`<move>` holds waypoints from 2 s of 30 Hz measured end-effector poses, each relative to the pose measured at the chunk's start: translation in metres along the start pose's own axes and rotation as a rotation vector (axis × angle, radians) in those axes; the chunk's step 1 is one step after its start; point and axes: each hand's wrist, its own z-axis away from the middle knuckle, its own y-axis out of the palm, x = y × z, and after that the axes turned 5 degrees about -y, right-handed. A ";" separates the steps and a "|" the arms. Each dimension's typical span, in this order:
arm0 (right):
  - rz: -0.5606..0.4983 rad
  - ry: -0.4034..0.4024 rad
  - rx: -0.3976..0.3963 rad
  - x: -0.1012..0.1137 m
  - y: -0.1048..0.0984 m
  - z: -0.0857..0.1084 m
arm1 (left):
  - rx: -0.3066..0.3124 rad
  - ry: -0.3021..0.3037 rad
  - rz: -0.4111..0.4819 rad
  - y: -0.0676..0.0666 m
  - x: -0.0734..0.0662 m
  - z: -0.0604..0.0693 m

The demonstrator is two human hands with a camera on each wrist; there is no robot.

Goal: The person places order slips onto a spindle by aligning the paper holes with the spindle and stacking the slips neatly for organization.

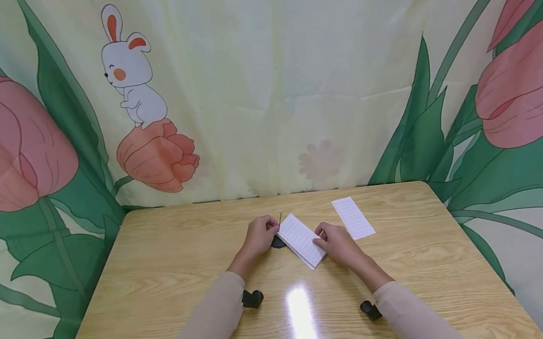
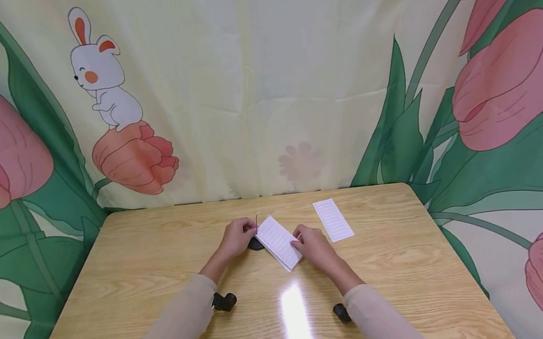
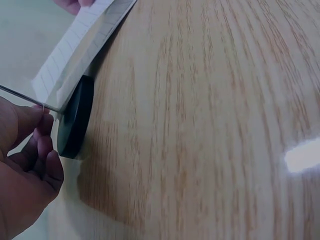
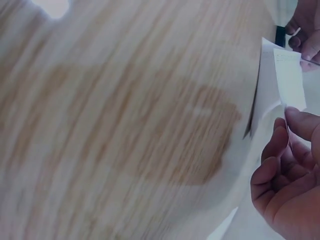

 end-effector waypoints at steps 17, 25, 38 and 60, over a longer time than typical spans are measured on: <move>0.065 0.036 0.048 0.000 0.007 0.000 | -0.034 -0.017 -0.002 0.006 0.003 0.000; 0.080 0.051 0.070 0.002 0.007 0.001 | -0.049 -0.010 -0.029 0.006 0.002 0.000; 0.088 0.043 0.065 0.001 0.008 0.001 | -0.052 0.002 -0.058 0.007 0.002 0.001; 0.096 0.020 -0.018 -0.024 -0.021 0.017 | 0.006 0.057 -0.106 -0.014 0.007 0.009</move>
